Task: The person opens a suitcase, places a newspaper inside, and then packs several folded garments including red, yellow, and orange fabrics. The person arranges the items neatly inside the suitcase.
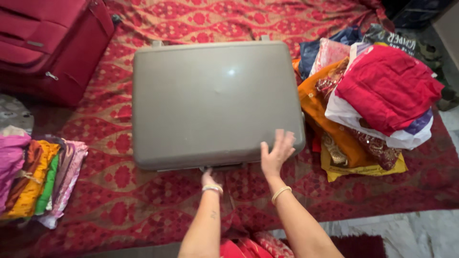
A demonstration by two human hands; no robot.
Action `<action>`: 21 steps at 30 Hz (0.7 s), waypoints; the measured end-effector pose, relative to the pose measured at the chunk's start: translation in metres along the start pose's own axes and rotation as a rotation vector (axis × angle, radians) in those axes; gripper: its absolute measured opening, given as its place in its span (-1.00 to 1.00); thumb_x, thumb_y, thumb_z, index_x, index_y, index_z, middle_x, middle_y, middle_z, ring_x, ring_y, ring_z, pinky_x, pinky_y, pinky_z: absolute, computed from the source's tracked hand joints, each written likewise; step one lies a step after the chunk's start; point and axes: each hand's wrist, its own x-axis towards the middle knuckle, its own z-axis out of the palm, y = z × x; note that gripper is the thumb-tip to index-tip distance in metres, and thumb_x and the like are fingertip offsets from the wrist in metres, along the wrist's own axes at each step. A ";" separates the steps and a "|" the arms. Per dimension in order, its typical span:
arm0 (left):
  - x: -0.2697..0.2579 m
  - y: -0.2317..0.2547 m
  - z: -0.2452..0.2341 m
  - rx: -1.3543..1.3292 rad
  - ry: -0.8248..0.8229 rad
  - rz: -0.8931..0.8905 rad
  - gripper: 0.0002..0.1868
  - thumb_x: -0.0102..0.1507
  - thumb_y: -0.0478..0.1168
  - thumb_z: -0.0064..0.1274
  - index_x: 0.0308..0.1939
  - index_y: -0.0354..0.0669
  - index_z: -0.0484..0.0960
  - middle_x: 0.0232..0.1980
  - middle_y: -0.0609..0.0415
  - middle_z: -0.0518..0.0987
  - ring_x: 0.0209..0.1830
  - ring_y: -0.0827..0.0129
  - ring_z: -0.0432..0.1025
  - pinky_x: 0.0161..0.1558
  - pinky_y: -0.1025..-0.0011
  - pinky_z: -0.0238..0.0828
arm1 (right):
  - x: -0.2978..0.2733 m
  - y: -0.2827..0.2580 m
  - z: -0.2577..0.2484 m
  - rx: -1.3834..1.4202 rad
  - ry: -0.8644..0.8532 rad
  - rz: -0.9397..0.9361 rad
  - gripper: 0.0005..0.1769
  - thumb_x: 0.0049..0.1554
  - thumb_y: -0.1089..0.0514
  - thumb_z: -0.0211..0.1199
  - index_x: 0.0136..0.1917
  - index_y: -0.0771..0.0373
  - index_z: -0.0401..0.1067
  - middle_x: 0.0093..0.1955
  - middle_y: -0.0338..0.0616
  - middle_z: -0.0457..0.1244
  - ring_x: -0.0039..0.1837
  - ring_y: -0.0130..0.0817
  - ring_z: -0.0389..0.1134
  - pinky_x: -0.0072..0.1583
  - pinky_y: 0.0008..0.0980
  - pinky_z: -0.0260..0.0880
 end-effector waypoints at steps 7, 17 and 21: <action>0.042 -0.024 -0.001 -0.295 -0.165 0.003 -0.66 0.26 -0.21 0.09 0.10 -0.08 0.43 0.12 0.07 0.40 0.17 0.15 0.30 0.17 0.00 0.15 | 0.016 -0.078 -0.032 -0.089 -0.541 -0.412 0.13 -0.03 -0.26 0.45 0.62 0.10 -0.02 0.68 0.19 -0.26 0.68 0.14 -0.32 0.54 0.30 -0.39; 0.001 0.012 0.021 -0.498 -0.236 0.077 -0.74 0.20 -0.32 -0.01 -0.52 0.00 0.27 -0.59 0.26 0.21 -0.61 0.43 0.20 -0.35 0.35 0.26 | 0.043 -0.097 -0.061 -0.395 -0.721 -0.667 0.40 -0.24 -0.14 0.62 0.66 -0.04 -0.17 0.69 0.18 -0.32 0.69 0.07 -0.35 0.56 0.18 -0.34; -0.024 0.043 0.030 -0.492 -0.204 0.073 -0.74 0.20 -0.34 0.00 -0.52 -0.01 0.29 -0.63 0.27 0.16 -0.66 0.47 0.08 -0.31 0.31 0.39 | 0.065 -0.117 -0.068 -0.385 -0.639 -0.763 0.35 -0.24 -0.22 0.60 0.63 -0.09 -0.10 0.66 0.16 -0.21 0.66 0.14 -0.26 0.52 0.31 -0.27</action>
